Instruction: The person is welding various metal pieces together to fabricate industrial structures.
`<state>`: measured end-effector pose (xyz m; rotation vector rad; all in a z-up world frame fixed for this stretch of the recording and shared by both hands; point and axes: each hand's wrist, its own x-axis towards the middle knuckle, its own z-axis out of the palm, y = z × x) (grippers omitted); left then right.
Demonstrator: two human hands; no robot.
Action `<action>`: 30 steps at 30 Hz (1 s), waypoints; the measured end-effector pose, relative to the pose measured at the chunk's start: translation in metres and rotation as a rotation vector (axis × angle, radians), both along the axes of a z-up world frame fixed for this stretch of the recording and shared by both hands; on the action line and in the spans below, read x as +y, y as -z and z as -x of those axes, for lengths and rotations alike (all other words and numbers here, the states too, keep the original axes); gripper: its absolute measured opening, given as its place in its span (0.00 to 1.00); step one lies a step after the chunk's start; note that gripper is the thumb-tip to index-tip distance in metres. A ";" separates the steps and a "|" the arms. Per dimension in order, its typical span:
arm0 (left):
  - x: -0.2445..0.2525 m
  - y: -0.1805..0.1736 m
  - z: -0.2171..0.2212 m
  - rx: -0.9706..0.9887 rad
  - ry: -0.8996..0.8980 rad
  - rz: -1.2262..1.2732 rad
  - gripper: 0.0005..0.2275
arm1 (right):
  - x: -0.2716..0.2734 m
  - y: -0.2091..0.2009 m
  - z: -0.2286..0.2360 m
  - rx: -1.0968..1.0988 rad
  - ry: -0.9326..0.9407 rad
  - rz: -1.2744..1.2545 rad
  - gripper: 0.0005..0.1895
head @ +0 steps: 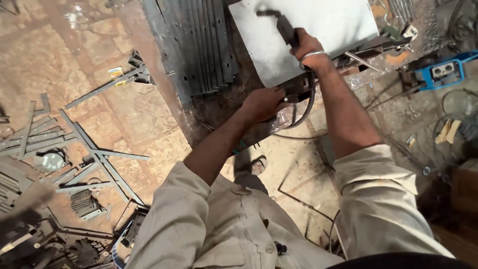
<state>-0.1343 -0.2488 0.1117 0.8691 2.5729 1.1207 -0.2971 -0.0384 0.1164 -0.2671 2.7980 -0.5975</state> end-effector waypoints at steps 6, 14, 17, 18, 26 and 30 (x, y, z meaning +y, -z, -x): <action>-0.009 0.000 0.017 -0.013 0.149 0.017 0.18 | 0.001 0.021 -0.020 0.008 0.147 -0.076 0.35; -0.010 0.031 0.039 -0.112 0.280 -0.007 0.21 | -0.014 -0.022 -0.152 0.553 0.206 0.017 0.28; -0.013 0.029 0.038 -0.069 0.277 -0.072 0.22 | -0.034 -0.001 -0.235 0.690 0.473 0.070 0.19; -0.015 0.027 0.039 -0.094 0.293 -0.059 0.22 | -0.039 0.028 -0.258 0.442 0.589 -0.011 0.14; -0.011 0.050 0.037 -0.034 0.304 -0.065 0.27 | -0.084 0.099 -0.272 0.422 0.128 -0.109 0.27; -0.008 0.061 0.034 -0.062 0.245 -0.070 0.30 | -0.078 0.104 -0.259 0.323 0.034 -0.295 0.22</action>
